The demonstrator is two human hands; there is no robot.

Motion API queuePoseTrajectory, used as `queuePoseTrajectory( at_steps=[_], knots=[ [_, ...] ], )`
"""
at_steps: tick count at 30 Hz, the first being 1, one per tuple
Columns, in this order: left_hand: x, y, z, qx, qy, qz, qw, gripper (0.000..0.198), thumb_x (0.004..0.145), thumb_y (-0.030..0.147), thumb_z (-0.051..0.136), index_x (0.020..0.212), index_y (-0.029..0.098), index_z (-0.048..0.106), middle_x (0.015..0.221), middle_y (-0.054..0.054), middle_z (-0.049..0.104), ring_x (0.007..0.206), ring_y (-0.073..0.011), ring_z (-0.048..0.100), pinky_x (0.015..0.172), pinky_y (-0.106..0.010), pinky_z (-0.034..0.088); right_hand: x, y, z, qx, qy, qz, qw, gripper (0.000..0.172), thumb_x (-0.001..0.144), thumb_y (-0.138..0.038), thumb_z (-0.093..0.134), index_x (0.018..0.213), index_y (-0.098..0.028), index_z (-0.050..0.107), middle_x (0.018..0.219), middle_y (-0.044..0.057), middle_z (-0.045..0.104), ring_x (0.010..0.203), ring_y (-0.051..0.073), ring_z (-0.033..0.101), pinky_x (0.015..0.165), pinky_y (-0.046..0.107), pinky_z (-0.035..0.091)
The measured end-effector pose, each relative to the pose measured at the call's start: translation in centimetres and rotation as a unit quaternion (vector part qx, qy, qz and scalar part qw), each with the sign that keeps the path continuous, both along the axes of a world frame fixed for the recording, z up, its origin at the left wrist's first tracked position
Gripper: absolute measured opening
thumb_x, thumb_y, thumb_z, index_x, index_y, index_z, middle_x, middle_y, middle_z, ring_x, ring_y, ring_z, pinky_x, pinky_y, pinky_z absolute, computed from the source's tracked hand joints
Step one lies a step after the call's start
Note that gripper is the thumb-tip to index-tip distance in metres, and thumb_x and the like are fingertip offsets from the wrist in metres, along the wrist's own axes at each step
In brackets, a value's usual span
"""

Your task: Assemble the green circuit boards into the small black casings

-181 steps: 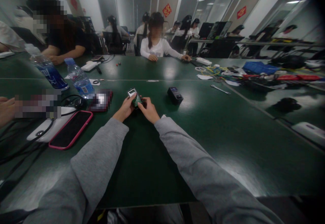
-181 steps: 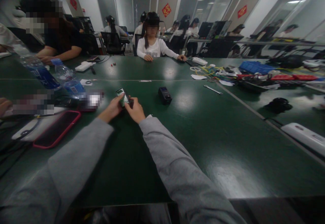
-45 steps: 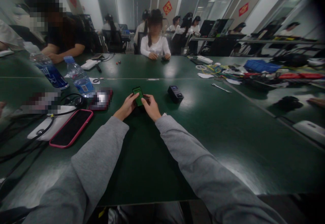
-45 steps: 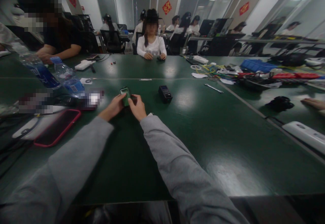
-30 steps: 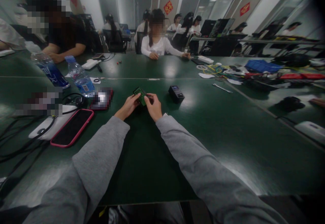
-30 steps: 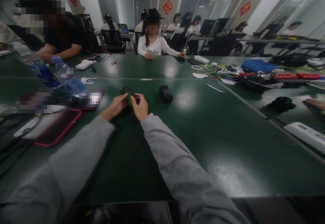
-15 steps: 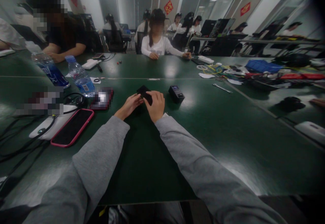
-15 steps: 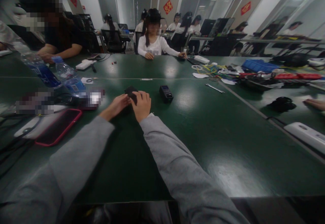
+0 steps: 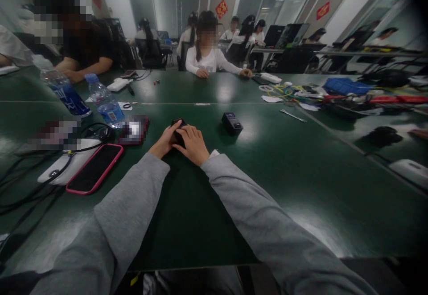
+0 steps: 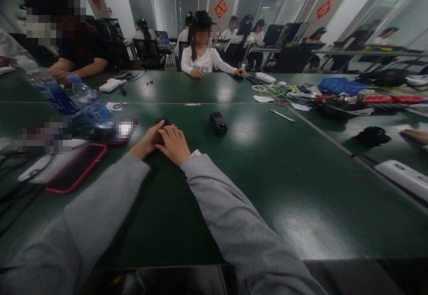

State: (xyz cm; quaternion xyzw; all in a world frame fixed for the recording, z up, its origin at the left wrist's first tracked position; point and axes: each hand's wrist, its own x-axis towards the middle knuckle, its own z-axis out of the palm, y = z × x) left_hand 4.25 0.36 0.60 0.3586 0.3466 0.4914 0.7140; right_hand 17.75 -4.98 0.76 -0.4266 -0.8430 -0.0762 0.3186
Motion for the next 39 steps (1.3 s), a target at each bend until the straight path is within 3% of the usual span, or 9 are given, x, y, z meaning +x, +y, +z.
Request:
queuePoseTrajectory(
  at_steps=[4, 8, 13, 21, 29, 34, 39],
  knots=[
    [0.1, 0.2, 0.0, 0.009, -0.016, 0.035, 0.999, 0.034, 0.075, 0.028, 0.072, 0.105, 0.014, 0.067, 0.09, -0.006, 0.072, 0.083, -0.0164, 0.067, 0.081, -0.03, 0.052, 0.2, 0.2, -0.1, -0.005, 0.123, -0.043, 0.991, 0.038, 0.095, -0.039, 0.049, 0.126, -0.017, 0.049, 0.125, 0.013, 0.05, 0.12, 0.026, 0.044, 0.099, 0.042, 0.038],
    [0.1, -0.2, 0.4, 0.018, -0.022, 0.02, 0.999, 0.032, 0.076, 0.023, 0.069, 0.106, 0.015, 0.066, 0.097, -0.007, 0.074, 0.089, -0.0174, 0.068, 0.082, -0.03, 0.052, 0.9, 2.0, -1.4, -0.082, 0.316, -0.074, 0.942, 0.043, 0.09, -0.044, 0.054, 0.123, -0.017, 0.048, 0.121, 0.014, 0.052, 0.114, 0.025, 0.05, 0.096, 0.041, 0.043],
    [0.1, -0.8, 1.0, 0.008, -0.023, 0.024, 0.999, 0.041, 0.076, 0.025, 0.068, 0.116, 0.016, 0.063, 0.104, -0.009, 0.074, 0.095, -0.0201, 0.068, 0.086, -0.034, 0.052, 1.4, 3.8, -2.9, -0.295, 0.446, 0.014, 0.845, 0.05, 0.084, -0.059, 0.059, 0.115, -0.021, 0.048, 0.092, 0.003, 0.063, 0.088, 0.018, 0.062, 0.085, 0.037, 0.049],
    [0.3, -1.2, 1.3, 0.008, -0.023, -0.005, 1.0, 0.047, 0.077, 0.03, 0.067, 0.121, 0.014, 0.062, 0.102, -0.01, 0.074, 0.096, -0.0215, 0.069, 0.089, -0.036, 0.05, 1.9, 4.1, -2.1, -0.404, 0.527, 0.11, 0.739, 0.065, 0.068, -0.052, 0.077, 0.114, -0.022, 0.044, 0.092, 0.002, 0.066, 0.087, 0.018, 0.066, 0.088, 0.039, 0.052],
    [0.0, -0.9, 0.9, 0.011, -0.023, -0.023, 0.999, 0.048, 0.078, 0.033, 0.068, 0.122, 0.016, 0.062, 0.102, -0.01, 0.074, 0.097, -0.0218, 0.068, 0.089, -0.036, 0.05, 3.0, 4.4, -1.7, -0.465, 0.501, 0.141, 0.717, 0.072, 0.069, -0.045, 0.079, 0.121, -0.022, 0.037, 0.093, 0.001, 0.068, 0.09, 0.02, 0.067, 0.094, 0.044, 0.051],
    [0.2, -0.8, 0.9, 0.008, -0.014, -0.015, 1.0, 0.041, 0.079, 0.038, 0.069, 0.113, 0.015, 0.065, 0.099, -0.01, 0.073, 0.093, -0.0216, 0.069, 0.085, -0.035, 0.051, 2.6, 3.8, -1.2, -0.444, 0.54, 0.128, 0.703, 0.064, 0.066, -0.039, 0.082, 0.115, -0.021, 0.045, 0.1, 0.004, 0.066, 0.094, 0.018, 0.066, 0.093, 0.04, 0.052],
    [0.5, -0.5, 0.4, 0.041, -0.008, 0.011, 0.999, 0.043, 0.076, 0.033, 0.074, 0.114, 0.018, 0.061, 0.092, -0.004, 0.071, 0.082, -0.0152, 0.067, 0.078, -0.028, 0.051, 2.8, 3.9, -1.2, -0.4, 0.588, 0.067, 0.7, 0.058, 0.067, -0.048, 0.079, 0.108, -0.02, 0.051, 0.096, 0.004, 0.065, 0.09, 0.018, 0.064, 0.087, 0.037, 0.053]
  ],
)
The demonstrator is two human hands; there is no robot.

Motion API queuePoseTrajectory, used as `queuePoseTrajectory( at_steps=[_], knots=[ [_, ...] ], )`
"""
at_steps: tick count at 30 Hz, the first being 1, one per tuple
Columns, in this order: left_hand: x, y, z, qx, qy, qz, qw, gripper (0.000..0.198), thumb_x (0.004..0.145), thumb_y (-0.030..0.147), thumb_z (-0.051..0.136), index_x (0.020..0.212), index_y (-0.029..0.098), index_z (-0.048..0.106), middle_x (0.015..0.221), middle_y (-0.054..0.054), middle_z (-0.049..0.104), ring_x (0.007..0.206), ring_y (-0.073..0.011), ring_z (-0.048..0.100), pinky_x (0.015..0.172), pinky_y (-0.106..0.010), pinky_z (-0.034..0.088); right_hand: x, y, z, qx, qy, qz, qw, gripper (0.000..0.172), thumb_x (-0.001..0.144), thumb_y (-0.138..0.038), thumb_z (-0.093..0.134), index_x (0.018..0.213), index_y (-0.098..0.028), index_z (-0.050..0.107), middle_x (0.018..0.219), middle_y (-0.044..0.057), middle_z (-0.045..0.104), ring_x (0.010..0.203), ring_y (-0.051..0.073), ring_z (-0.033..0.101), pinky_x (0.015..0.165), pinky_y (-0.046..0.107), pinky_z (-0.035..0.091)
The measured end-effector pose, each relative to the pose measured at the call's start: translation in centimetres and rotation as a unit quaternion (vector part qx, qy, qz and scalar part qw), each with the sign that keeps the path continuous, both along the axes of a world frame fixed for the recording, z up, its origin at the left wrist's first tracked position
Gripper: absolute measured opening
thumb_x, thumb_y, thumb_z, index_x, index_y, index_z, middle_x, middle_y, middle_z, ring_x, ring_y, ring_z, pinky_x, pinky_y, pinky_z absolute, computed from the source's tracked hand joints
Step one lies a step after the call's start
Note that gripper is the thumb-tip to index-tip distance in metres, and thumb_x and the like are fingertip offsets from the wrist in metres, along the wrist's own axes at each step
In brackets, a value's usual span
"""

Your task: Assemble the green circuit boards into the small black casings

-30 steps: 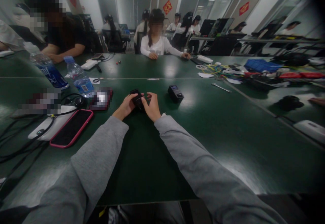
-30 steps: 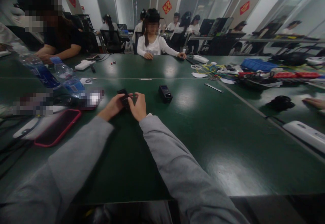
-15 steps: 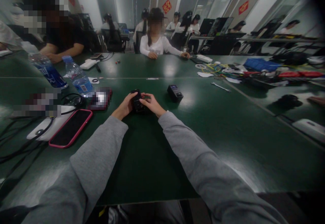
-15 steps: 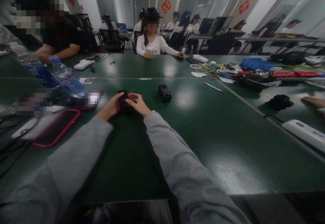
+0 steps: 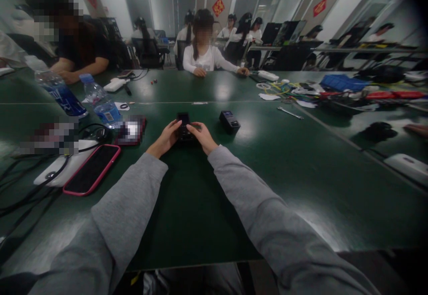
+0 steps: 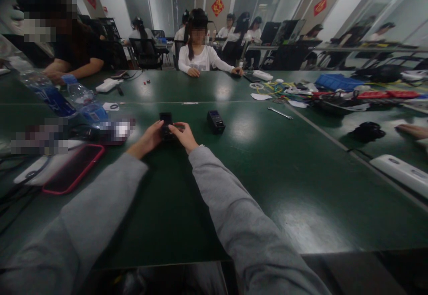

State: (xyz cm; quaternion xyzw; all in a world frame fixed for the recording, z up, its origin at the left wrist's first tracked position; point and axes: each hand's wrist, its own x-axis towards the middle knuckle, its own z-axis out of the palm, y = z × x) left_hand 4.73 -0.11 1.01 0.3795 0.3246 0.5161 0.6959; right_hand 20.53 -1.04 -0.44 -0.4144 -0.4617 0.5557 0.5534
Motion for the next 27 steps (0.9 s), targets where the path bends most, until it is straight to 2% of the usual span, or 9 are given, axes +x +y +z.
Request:
queuePoseTrajectory(
  at_steps=[4, 8, 15, 22, 27],
  knots=[
    [0.0, 0.5, -0.6, 0.014, 0.007, 0.005, 1.0, 0.055, 0.071, 0.022, 0.078, 0.121, 0.02, 0.056, 0.087, -0.001, 0.069, 0.072, -0.0103, 0.064, 0.073, -0.024, 0.05, 0.6, 0.6, -0.4, -0.016, 0.013, -0.036, 0.999, 0.058, 0.067, -0.054, 0.077, 0.106, -0.019, 0.051, 0.098, 0.004, 0.063, 0.088, 0.016, 0.063, 0.082, 0.032, 0.053],
    [0.2, 0.5, -0.8, 0.022, 0.023, 0.02, 0.999, 0.058, 0.07, 0.019, 0.079, 0.123, 0.02, 0.055, 0.097, -0.004, 0.069, 0.082, -0.0131, 0.066, 0.077, -0.026, 0.052, 0.6, 0.7, -0.6, -0.009, 0.001, -0.028, 1.0, 0.063, 0.063, -0.052, 0.081, 0.107, -0.02, 0.05, 0.092, 0.002, 0.063, 0.083, 0.016, 0.063, 0.079, 0.032, 0.053],
    [0.9, 0.3, -0.7, 0.031, 0.046, 0.04, 0.998, 0.05, 0.071, 0.024, 0.079, 0.117, 0.019, 0.059, 0.103, -0.006, 0.068, 0.094, -0.0153, 0.065, 0.089, -0.029, 0.05, 0.6, 0.6, -0.7, -0.001, 0.006, -0.029, 1.0, 0.064, 0.062, -0.052, 0.081, 0.108, -0.02, 0.05, 0.095, 0.003, 0.063, 0.087, 0.017, 0.063, 0.081, 0.034, 0.052],
    [0.9, 0.7, -1.2, 0.057, 0.106, 0.054, 0.991, 0.043, 0.073, 0.035, 0.078, 0.108, 0.016, 0.061, 0.105, -0.009, 0.067, 0.094, -0.0177, 0.064, 0.082, -0.03, 0.051, 0.6, 0.5, -0.6, 0.003, -0.004, -0.038, 0.999, 0.064, 0.063, -0.054, 0.079, 0.107, -0.019, 0.05, 0.098, 0.005, 0.062, 0.091, 0.018, 0.062, 0.082, 0.033, 0.052],
    [0.9, 0.9, -1.5, 0.066, 0.136, 0.056, 0.987, 0.043, 0.073, 0.039, 0.077, 0.106, 0.014, 0.062, 0.106, -0.011, 0.066, 0.095, -0.0193, 0.063, 0.083, -0.033, 0.051, 0.6, 0.4, -0.4, 0.002, -0.003, -0.036, 0.999, 0.062, 0.064, -0.054, 0.078, 0.108, -0.019, 0.051, 0.1, 0.006, 0.062, 0.091, 0.018, 0.062, 0.083, 0.034, 0.052]
  ],
)
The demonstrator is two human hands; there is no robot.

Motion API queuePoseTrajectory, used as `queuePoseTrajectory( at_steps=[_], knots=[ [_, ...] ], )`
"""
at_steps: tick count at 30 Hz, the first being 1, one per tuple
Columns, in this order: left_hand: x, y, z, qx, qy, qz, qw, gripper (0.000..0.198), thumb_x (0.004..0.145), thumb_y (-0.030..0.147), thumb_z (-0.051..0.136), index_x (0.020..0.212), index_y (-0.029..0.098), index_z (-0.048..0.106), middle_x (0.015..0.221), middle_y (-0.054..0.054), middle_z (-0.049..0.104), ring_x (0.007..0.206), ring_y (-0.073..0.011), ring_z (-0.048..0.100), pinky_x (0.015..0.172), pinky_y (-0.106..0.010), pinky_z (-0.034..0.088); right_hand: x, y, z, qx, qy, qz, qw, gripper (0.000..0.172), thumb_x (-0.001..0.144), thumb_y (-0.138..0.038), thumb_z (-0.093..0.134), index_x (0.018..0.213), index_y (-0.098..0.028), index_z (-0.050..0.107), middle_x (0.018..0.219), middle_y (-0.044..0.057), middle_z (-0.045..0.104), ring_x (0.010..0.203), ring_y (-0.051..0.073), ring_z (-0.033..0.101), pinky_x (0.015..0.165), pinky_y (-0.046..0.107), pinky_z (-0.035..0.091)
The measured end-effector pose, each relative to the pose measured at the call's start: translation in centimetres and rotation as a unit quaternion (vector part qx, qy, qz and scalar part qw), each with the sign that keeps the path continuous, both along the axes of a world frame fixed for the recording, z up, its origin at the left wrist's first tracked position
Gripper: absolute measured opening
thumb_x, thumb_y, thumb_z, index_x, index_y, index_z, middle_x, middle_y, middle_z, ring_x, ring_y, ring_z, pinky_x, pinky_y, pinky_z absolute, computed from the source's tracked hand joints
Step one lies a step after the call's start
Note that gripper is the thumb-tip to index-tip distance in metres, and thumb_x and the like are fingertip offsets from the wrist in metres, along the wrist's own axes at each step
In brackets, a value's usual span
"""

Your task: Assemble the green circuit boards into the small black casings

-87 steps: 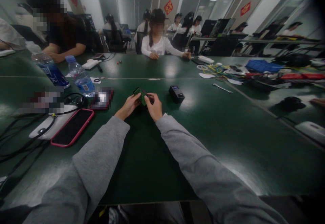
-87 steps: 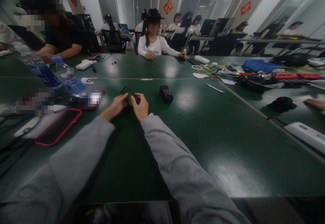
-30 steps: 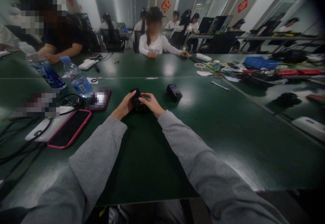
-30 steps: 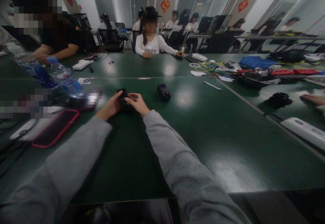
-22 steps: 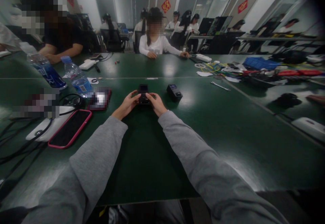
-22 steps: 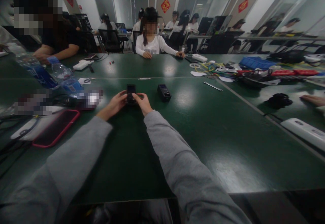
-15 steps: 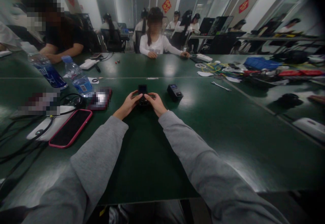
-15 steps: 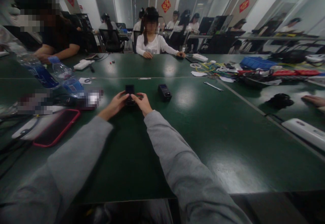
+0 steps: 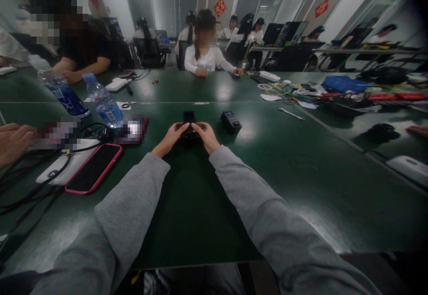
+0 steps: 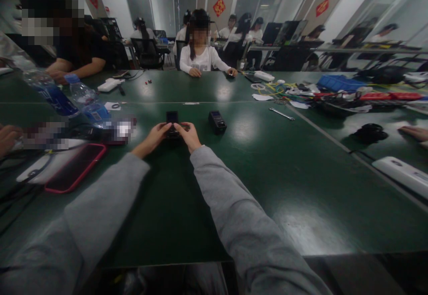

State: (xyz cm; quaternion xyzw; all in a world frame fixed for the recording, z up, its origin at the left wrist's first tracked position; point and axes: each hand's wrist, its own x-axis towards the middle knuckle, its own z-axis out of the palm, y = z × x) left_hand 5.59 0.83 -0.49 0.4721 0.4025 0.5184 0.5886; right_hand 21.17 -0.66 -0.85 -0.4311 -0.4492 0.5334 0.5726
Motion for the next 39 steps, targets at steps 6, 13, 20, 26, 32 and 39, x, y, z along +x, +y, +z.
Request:
queuePoseTrajectory(
  at_steps=[6, 13, 20, 26, 32, 39],
  knots=[
    [-0.12, 0.0, -0.02, -0.002, -0.003, -0.006, 1.0, 0.039, 0.073, 0.035, 0.077, 0.103, 0.014, 0.062, 0.106, -0.012, 0.065, 0.094, -0.0207, 0.063, 0.084, -0.035, 0.052, 0.18, -0.11, 0.2, -0.008, 0.014, 0.017, 1.0, 0.06, 0.064, -0.05, 0.08, 0.107, -0.019, 0.052, 0.096, 0.004, 0.064, 0.087, 0.017, 0.063, 0.082, 0.033, 0.052],
    [-0.19, 0.18, -0.2, 0.004, 0.004, -0.014, 1.0, 0.043, 0.073, 0.035, 0.077, 0.104, 0.012, 0.06, 0.107, -0.011, 0.065, 0.092, -0.0177, 0.064, 0.085, -0.034, 0.052, 0.03, 0.07, 0.1, -0.018, 0.026, 0.024, 0.999, 0.057, 0.063, -0.05, 0.081, 0.104, -0.02, 0.055, 0.095, 0.002, 0.062, 0.086, 0.015, 0.061, 0.081, 0.029, 0.051],
    [-0.13, -0.05, -0.17, 0.017, 0.017, -0.014, 1.0, 0.046, 0.073, 0.037, 0.076, 0.107, 0.012, 0.058, 0.111, -0.012, 0.064, 0.097, -0.0192, 0.063, 0.087, -0.035, 0.051, 0.01, 0.45, -0.25, -0.024, 0.03, 0.028, 0.999, 0.053, 0.065, -0.048, 0.079, 0.104, -0.021, 0.055, 0.097, 0.002, 0.062, 0.091, 0.016, 0.061, 0.083, 0.031, 0.05],
    [-0.2, -0.07, -0.18, 0.016, 0.041, -0.009, 0.999, 0.048, 0.074, 0.039, 0.075, 0.111, 0.013, 0.058, 0.114, -0.013, 0.063, 0.1, -0.0207, 0.063, 0.089, -0.037, 0.05, 0.12, 0.15, -0.02, -0.025, 0.018, 0.031, 0.999, 0.054, 0.067, -0.048, 0.078, 0.107, -0.021, 0.054, 0.103, 0.004, 0.061, 0.097, 0.019, 0.061, 0.087, 0.035, 0.05],
    [-0.18, 0.06, -0.42, 0.024, 0.057, -0.006, 0.998, 0.049, 0.074, 0.042, 0.074, 0.11, 0.014, 0.057, 0.113, -0.013, 0.063, 0.099, -0.021, 0.063, 0.087, -0.037, 0.051, 0.12, -0.12, 0.28, -0.026, 0.011, 0.031, 0.999, 0.051, 0.069, -0.047, 0.077, 0.107, -0.021, 0.054, 0.102, 0.004, 0.062, 0.096, 0.019, 0.061, 0.089, 0.035, 0.049],
    [-0.15, 0.04, -0.47, 0.037, 0.071, -0.01, 0.997, 0.051, 0.074, 0.045, 0.074, 0.11, 0.013, 0.055, 0.114, -0.013, 0.062, 0.099, -0.0211, 0.063, 0.083, -0.035, 0.052, -0.02, 0.06, -0.11, -0.006, -0.001, 0.024, 1.0, 0.05, 0.07, -0.05, 0.074, 0.106, -0.023, 0.053, 0.102, 0.003, 0.062, 0.097, 0.018, 0.06, 0.089, 0.036, 0.049]
  ],
)
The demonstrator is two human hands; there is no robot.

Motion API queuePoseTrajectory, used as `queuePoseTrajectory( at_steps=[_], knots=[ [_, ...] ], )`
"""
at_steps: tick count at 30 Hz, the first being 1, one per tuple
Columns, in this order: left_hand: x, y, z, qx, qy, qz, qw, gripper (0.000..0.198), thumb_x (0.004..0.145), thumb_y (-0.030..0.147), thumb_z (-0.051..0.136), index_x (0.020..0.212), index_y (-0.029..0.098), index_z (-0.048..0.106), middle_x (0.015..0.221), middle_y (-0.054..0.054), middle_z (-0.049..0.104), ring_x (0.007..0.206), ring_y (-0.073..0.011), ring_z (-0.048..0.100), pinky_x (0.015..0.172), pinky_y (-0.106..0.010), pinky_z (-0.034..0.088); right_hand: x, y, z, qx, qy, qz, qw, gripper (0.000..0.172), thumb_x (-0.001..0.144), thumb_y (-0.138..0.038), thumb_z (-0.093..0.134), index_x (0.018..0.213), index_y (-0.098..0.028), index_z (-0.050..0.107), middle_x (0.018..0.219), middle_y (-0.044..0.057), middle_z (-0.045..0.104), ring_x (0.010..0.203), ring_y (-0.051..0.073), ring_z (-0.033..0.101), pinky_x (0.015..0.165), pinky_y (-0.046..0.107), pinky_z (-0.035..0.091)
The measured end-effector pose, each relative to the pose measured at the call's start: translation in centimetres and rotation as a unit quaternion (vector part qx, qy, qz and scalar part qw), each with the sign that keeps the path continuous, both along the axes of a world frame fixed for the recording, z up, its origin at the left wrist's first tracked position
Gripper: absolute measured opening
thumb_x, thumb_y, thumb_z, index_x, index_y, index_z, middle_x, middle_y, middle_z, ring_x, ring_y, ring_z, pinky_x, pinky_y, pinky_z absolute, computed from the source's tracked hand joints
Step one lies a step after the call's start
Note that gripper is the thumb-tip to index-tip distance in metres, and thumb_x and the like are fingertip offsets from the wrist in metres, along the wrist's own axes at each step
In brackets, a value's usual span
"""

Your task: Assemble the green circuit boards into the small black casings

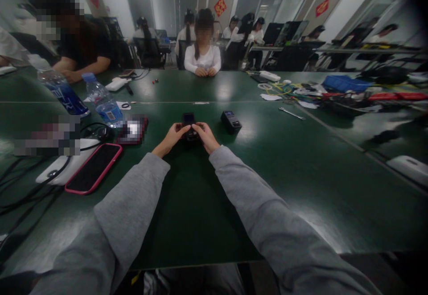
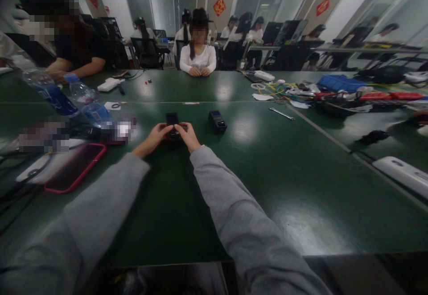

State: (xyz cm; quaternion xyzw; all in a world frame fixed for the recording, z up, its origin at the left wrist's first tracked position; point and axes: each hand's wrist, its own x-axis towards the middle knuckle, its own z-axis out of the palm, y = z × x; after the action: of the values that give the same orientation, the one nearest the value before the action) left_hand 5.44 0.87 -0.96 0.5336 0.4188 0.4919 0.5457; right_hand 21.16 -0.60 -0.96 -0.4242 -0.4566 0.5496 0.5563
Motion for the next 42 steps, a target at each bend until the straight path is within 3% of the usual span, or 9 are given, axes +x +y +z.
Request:
queuePoseTrajectory(
  at_steps=[5, 21, 42],
  knots=[
    [0.06, 0.02, -0.02, 0.008, 0.023, 0.01, 1.0, 0.051, 0.074, 0.045, 0.073, 0.109, 0.014, 0.055, 0.113, -0.013, 0.062, 0.099, -0.0219, 0.062, 0.081, -0.036, 0.052, -0.2, 0.12, -0.2, 0.016, -0.009, -0.021, 1.0, 0.048, 0.069, -0.051, 0.074, 0.102, -0.022, 0.054, 0.097, 0.002, 0.062, 0.093, 0.018, 0.06, 0.089, 0.035, 0.048],
    [-0.11, -0.18, 0.21, -0.007, -0.032, 0.006, 0.999, 0.047, 0.072, 0.04, 0.076, 0.107, 0.014, 0.058, 0.112, -0.011, 0.063, 0.1, -0.0204, 0.063, 0.086, -0.035, 0.052, 0.13, 0.06, 0.09, 0.007, 0.015, 0.024, 1.0, 0.059, 0.065, -0.05, 0.079, 0.11, -0.022, 0.053, 0.1, 0.004, 0.062, 0.095, 0.019, 0.061, 0.086, 0.036, 0.05],
    [-0.14, -0.36, 0.57, -0.015, -0.036, -0.002, 0.999, 0.046, 0.073, 0.036, 0.077, 0.109, 0.013, 0.06, 0.106, -0.011, 0.065, 0.095, -0.0183, 0.063, 0.087, -0.035, 0.051, 0.17, 0.18, -0.07, 0.0, 0.007, 0.014, 1.0, 0.064, 0.064, -0.052, 0.079, 0.113, -0.021, 0.052, 0.1, 0.005, 0.062, 0.095, 0.02, 0.061, 0.085, 0.037, 0.05]
  ],
)
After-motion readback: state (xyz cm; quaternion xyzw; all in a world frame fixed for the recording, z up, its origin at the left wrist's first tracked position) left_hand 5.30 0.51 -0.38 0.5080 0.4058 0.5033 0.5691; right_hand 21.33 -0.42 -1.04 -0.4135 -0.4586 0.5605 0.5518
